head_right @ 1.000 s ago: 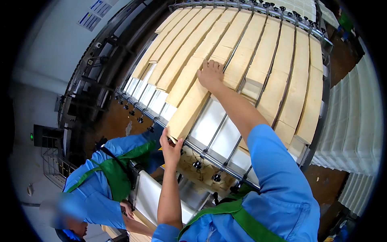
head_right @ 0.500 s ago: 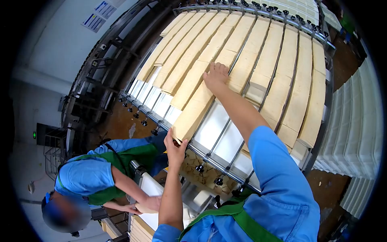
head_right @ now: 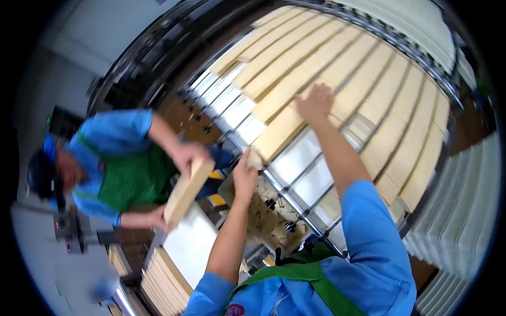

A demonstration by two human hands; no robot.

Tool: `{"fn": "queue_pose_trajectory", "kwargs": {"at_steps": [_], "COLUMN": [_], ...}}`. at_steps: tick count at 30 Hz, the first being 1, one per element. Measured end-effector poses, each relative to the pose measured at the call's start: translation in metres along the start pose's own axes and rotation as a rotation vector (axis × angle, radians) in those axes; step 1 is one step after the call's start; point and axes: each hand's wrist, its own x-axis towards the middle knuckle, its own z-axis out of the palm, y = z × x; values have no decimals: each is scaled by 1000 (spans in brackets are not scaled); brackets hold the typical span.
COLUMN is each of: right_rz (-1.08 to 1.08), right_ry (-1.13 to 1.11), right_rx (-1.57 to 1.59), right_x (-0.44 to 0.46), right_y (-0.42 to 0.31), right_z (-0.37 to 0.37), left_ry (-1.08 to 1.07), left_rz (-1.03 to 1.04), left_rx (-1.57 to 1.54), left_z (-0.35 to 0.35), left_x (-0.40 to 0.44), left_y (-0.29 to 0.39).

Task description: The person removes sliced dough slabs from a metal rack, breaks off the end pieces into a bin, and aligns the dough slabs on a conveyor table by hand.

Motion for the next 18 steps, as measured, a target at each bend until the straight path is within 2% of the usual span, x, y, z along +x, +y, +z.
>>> {"fn": "queue_pose_trajectory", "kwargs": {"at_steps": [2, 4, 5, 6, 7, 8, 9, 10, 13, 16, 18], "right_rz": [-41, -87, -131, -163, -128, -165, -177, -208, -557, -807, -839], "right_ry": [180, 274, 153, 218, 100, 16, 73, 179, 284, 165, 6], "right_rx": [-55, -73, -90, -166, -131, -165, -149, -174, 112, 311, 420], "right_x": [11, 21, 26, 35, 17, 61, 53, 36, -21, -88, -159], "right_y": [8, 14, 16, 22, 14, 30, 24, 16, 13, -1, -26], "right_z": [20, 27, 16, 23, -5, 27, 24, 19, 23, 31, 18], "left_ry": [77, 207, 300, 379, 391, 399, 442, 473, 725, 939, 1018], "left_rz": [14, 80, 90, 93, 37, -6, -48, -143, -255, -297, -527], "left_rx": [-109, -43, 79, 205, 100, -11, -66, -147, -34, 309, 503], "left_z": [-7, -19, -23, -29, -40, -52, -65, -78, -114, -154, -186], "left_x": [-27, -62, -82, -101, -121, -138, -158, -177, -239, -313, -366], "left_y": [-3, -1, -4, -9, -19, -28, -38, -45, -93, -158, -197]}}
